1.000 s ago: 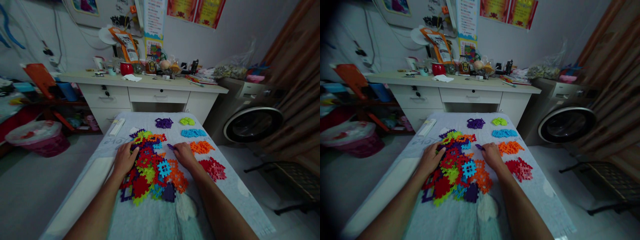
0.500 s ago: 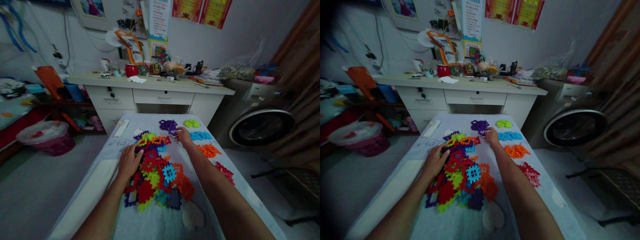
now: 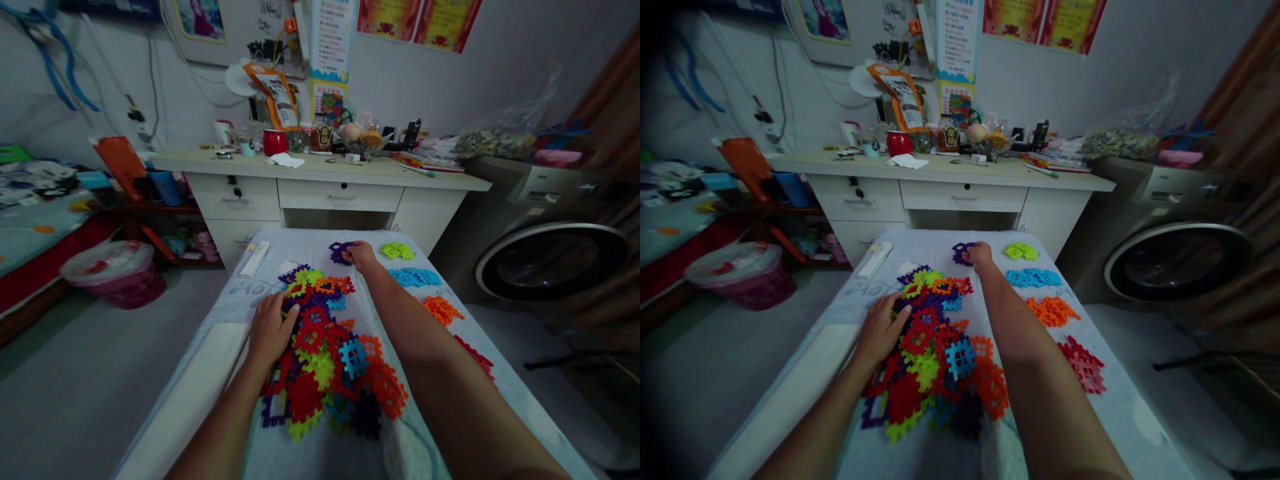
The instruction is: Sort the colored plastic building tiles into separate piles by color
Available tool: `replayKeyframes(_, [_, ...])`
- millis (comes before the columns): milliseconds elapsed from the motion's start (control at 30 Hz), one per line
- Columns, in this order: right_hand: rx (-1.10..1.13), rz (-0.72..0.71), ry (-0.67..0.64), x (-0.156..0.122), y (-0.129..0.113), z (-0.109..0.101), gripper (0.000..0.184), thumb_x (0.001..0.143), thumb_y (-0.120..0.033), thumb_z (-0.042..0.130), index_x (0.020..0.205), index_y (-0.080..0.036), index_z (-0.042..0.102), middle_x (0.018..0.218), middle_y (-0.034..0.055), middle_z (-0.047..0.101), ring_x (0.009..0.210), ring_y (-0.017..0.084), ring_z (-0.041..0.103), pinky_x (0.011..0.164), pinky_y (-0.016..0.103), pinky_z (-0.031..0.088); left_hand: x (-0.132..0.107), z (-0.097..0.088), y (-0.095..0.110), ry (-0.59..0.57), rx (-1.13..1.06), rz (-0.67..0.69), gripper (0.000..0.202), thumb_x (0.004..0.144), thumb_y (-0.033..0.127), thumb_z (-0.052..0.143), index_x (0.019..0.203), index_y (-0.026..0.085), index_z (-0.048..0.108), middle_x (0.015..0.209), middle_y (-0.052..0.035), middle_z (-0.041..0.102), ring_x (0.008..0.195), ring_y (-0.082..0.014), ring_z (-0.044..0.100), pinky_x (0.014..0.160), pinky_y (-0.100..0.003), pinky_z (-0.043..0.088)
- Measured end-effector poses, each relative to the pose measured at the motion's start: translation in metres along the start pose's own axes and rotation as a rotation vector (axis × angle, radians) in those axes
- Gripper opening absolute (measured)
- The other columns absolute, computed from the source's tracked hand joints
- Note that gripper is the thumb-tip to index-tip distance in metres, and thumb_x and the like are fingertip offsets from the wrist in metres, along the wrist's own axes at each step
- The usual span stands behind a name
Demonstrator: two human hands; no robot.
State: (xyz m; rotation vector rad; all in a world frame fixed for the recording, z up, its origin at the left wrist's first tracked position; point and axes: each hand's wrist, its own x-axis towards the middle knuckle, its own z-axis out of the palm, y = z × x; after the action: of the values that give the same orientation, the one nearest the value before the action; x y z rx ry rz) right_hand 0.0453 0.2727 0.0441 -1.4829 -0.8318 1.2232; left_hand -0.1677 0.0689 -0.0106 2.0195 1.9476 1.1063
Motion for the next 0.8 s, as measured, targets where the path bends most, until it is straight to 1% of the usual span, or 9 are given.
replayKeyframes(100, [0.005, 0.017, -0.004, 0.001, -0.001, 0.002, 0.034, 0.079, -0.004, 0.061, 0.107, -0.019, 0.051, 0.069, -0.0041, 0.056, 0.059, 0.011, 0.064, 0.060, 0.022, 0.055, 0.000, 0.000, 0.000, 0.007, -0.003, 0.003, 0.039, 0.092, 0.046, 0.046, 0.121, 0.022, 0.057, 0.117, -0.0089, 0.063, 0.114, -0.0271, 0.056, 0.104, -0.047, 0.042])
replayKeyframes(233, [0.001, 0.003, -0.034, -0.006, -0.004, -0.003, 0.026, 0.080, -0.005, 0.058, 0.100, -0.021, 0.054, 0.067, -0.0031, 0.056, 0.066, 0.013, 0.066, 0.063, 0.023, 0.055, 0.000, 0.001, -0.001, 0.014, -0.003, 0.006, 0.038, 0.092, 0.045, 0.047, 0.121, 0.022, 0.057, 0.116, -0.0086, 0.064, 0.114, -0.0271, 0.056, 0.103, -0.047, 0.042])
replayKeyframes(333, [-0.005, -0.030, -0.070, -0.017, -0.005, -0.013, 0.022, 0.078, -0.004, 0.058, 0.095, -0.019, 0.055, 0.069, -0.0016, 0.058, 0.067, 0.013, 0.066, 0.063, 0.023, 0.055, 0.000, 0.000, 0.000, 0.005, 0.005, 0.002, 0.040, 0.092, 0.045, 0.046, 0.121, 0.021, 0.057, 0.117, -0.0098, 0.063, 0.114, -0.0275, 0.056, 0.103, -0.047, 0.042])
replayKeyframes(433, [-0.040, -0.073, -0.110, -0.031, -0.001, -0.030, 0.018, 0.078, -0.006, 0.058, 0.093, -0.016, 0.058, 0.072, -0.0004, 0.061, 0.064, 0.011, 0.063, 0.061, 0.023, 0.053, 0.000, 0.000, 0.001, 0.002, 0.002, -0.005, 0.040, 0.092, 0.045, 0.046, 0.122, 0.020, 0.057, 0.116, -0.0100, 0.064, 0.113, -0.0276, 0.055, 0.103, -0.047, 0.042])
replayKeyframes(500, [-0.191, -0.155, -0.169, -0.040, 0.006, -0.044, 0.017, 0.078, -0.009, 0.058, 0.094, -0.016, 0.061, 0.074, 0.0000, 0.063, 0.064, 0.012, 0.062, 0.062, 0.023, 0.052, 0.000, -0.001, 0.001, 0.007, -0.003, -0.008, 0.038, 0.092, 0.044, 0.047, 0.121, 0.021, 0.058, 0.115, -0.0092, 0.064, 0.113, -0.0273, 0.056, 0.102, -0.047, 0.042])
replayKeyframes(567, [-0.474, -0.294, -0.248, -0.049, 0.015, -0.057, 0.020, 0.076, -0.012, 0.061, 0.095, -0.016, 0.065, 0.079, 0.0011, 0.066, 0.071, 0.014, 0.063, 0.068, 0.026, 0.051, 0.000, -0.001, 0.002, 0.012, -0.005, -0.006, 0.038, 0.092, 0.044, 0.047, 0.120, 0.022, 0.058, 0.115, -0.0088, 0.064, 0.112, -0.0271, 0.056, 0.103, -0.047, 0.042])
replayKeyframes(633, [-0.773, -0.446, -0.318, -0.056, 0.024, -0.067, 0.028, 0.072, -0.015, 0.066, 0.100, -0.015, 0.068, 0.093, 0.0047, 0.069, 0.085, 0.017, 0.065, 0.080, 0.029, 0.050, 0.000, 0.000, 0.001, 0.012, -0.004, 0.001, 0.038, 0.092, 0.044, 0.047, 0.120, 0.022, 0.058, 0.114, -0.0087, 0.064, 0.112, -0.0270, 0.056, 0.104, -0.047, 0.042])
replayKeyframes(700, [-1.000, -0.555, -0.377, -0.063, 0.032, -0.072, 0.041, 0.068, -0.018, 0.072, 0.109, -0.015, 0.068, 0.113, 0.0099, 0.067, 0.101, 0.021, 0.063, 0.091, 0.032, 0.046, 0.000, 0.000, 0.001, 0.010, -0.002, 0.003, 0.038, 0.092, 0.044, 0.046, 0.120, 0.022, 0.058, 0.114, -0.0086, 0.064, 0.113, -0.0270, 0.056, 0.104, -0.047, 0.042])
replayKeyframes(800, [-1.176, -0.640, -0.433, -0.069, 0.039, -0.072, 0.056, 0.069, -0.022, 0.074, 0.123, -0.015, 0.062, 0.133, 0.0144, 0.059, 0.116, 0.024, 0.056, 0.100, 0.035, 0.040, 0.000, 0.000, 0.001, 0.005, -0.002, -0.002, 0.038, 0.092, 0.044, 0.045, 0.121, 0.022, 0.058, 0.116, -0.0088, 0.064, 0.113, -0.0266, 0.056, 0.104, -0.047, 0.041])
